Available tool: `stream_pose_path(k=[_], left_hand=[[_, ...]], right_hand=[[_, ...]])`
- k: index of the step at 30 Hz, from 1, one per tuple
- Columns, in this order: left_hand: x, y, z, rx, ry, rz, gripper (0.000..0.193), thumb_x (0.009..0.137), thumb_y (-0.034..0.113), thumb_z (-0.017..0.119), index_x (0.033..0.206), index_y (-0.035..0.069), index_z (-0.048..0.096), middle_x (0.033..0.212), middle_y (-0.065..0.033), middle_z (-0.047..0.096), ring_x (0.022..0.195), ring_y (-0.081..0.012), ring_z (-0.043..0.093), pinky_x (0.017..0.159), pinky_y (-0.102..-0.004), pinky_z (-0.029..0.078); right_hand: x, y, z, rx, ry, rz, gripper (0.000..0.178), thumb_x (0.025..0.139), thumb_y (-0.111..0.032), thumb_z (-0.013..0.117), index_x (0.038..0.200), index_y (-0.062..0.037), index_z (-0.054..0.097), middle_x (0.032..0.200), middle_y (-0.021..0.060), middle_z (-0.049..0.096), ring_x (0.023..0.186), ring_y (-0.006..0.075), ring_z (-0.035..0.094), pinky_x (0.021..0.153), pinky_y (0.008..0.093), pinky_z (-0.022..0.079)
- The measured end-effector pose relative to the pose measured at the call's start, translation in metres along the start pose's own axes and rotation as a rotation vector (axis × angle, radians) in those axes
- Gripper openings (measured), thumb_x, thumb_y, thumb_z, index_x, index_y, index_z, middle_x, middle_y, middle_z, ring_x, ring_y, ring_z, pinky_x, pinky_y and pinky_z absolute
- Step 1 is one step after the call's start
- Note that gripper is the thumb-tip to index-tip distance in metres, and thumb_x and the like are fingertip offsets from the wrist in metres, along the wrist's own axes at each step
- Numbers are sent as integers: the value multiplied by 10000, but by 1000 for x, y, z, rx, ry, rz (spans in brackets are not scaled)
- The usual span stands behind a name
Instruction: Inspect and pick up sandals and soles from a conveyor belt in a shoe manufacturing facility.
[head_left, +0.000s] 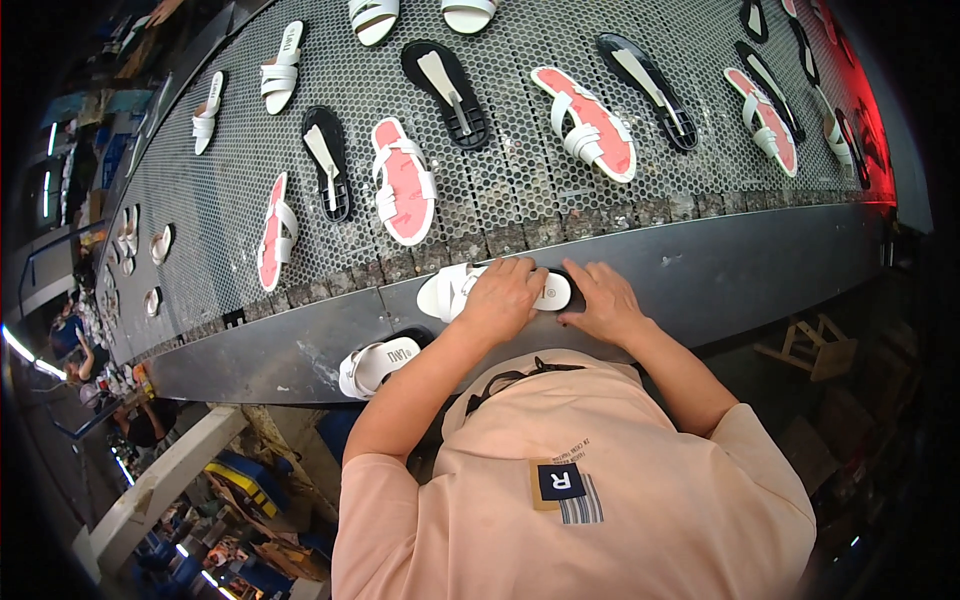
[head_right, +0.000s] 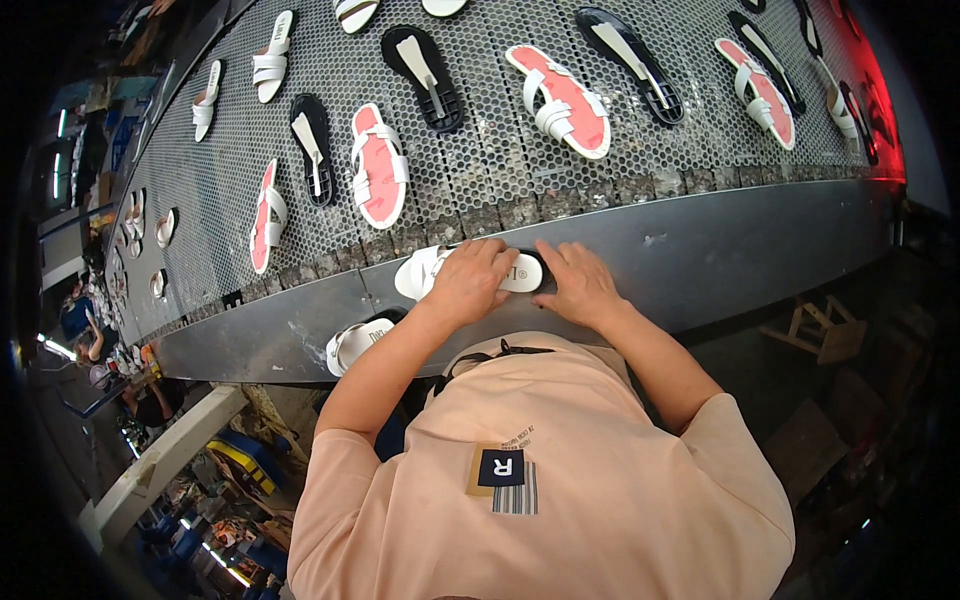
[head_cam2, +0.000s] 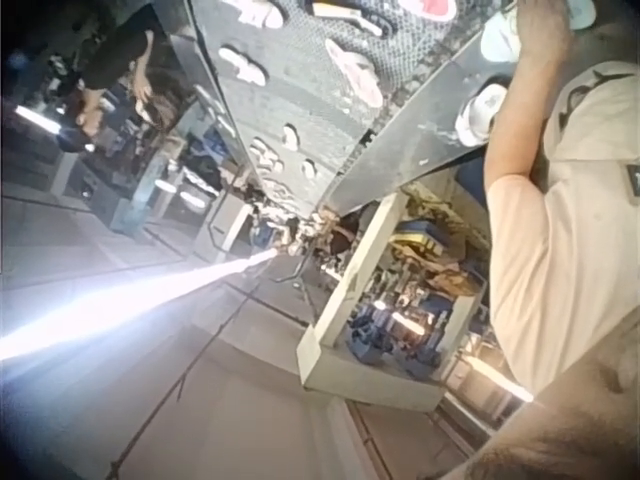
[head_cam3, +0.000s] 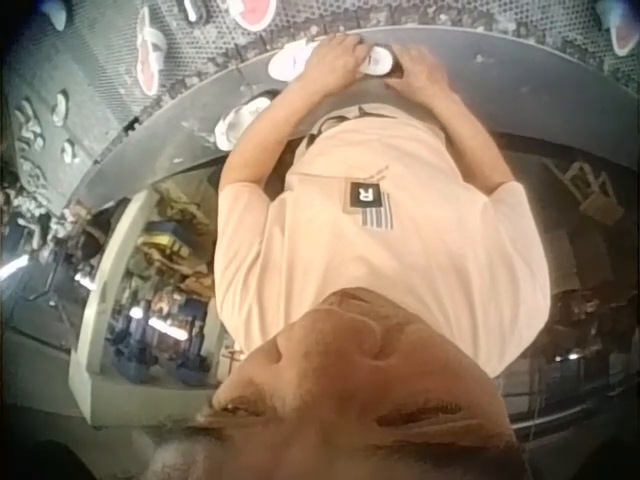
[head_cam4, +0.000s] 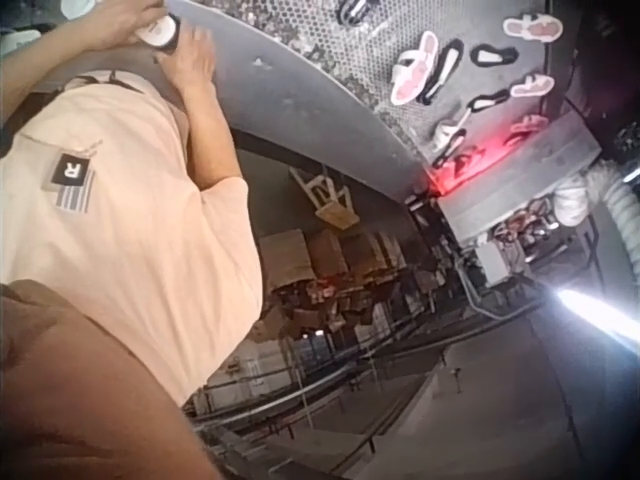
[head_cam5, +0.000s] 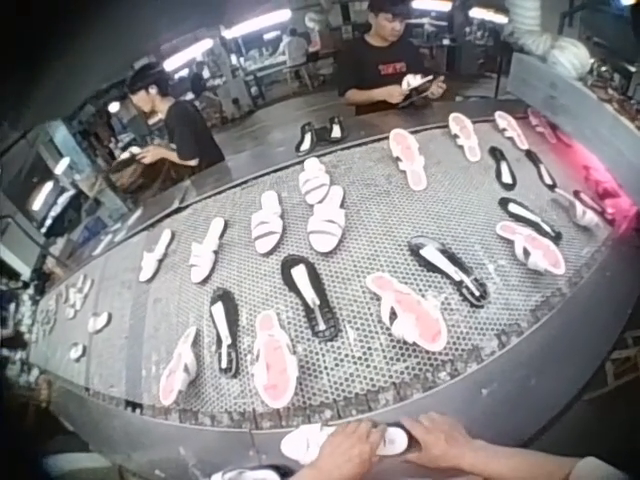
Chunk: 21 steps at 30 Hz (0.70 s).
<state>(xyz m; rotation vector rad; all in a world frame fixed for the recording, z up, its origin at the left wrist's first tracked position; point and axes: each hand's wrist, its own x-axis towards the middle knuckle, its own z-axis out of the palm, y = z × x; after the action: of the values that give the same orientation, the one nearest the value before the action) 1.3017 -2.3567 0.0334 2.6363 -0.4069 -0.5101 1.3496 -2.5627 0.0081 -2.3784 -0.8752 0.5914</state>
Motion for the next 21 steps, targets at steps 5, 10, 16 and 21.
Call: stream_pose_path(k=[5, 10, 16, 21], left_hand=[[1, 0, -10, -183, 83, 15, 588, 596, 133, 789, 1134, 54, 567, 1093, -126, 579, 1023, -319, 555, 888, -409, 446], [5, 6, -28, -264, 85, -5, 562, 595, 120, 795, 1117, 52, 600, 1070, -126, 595, 967, -321, 582, 812, -392, 492], [10, 14, -29, -303, 49, -43, 557, 623, 136, 782, 1141, 51, 596, 1051, -114, 594, 981, -315, 579, 825, -392, 486], [13, 16, -26, -318, 61, -25, 551, 625, 135, 781, 1138, 51, 597, 1049, -106, 595, 981, -306, 580, 815, -392, 489]], right_hand=[[6, 22, 2, 82, 57, -130, 675, 588, -192, 828, 1196, -74, 559, 1088, 103, 550, 975, 308, 524, 839, 393, 450], [8, 9, -23, 871, -345, 281, 687, 684, -81, 769, 1293, -46, 452, 1019, 127, 648, 904, 215, 635, 818, 334, 511], [4, 12, -25, 919, -295, 173, 679, 722, -16, 708, 1322, -27, 390, 985, 137, 667, 869, 166, 640, 800, 301, 521], [1, 17, -24, 926, -282, 159, 692, 708, -11, 703, 1324, -11, 387, 989, 115, 667, 887, 157, 633, 817, 305, 505]])
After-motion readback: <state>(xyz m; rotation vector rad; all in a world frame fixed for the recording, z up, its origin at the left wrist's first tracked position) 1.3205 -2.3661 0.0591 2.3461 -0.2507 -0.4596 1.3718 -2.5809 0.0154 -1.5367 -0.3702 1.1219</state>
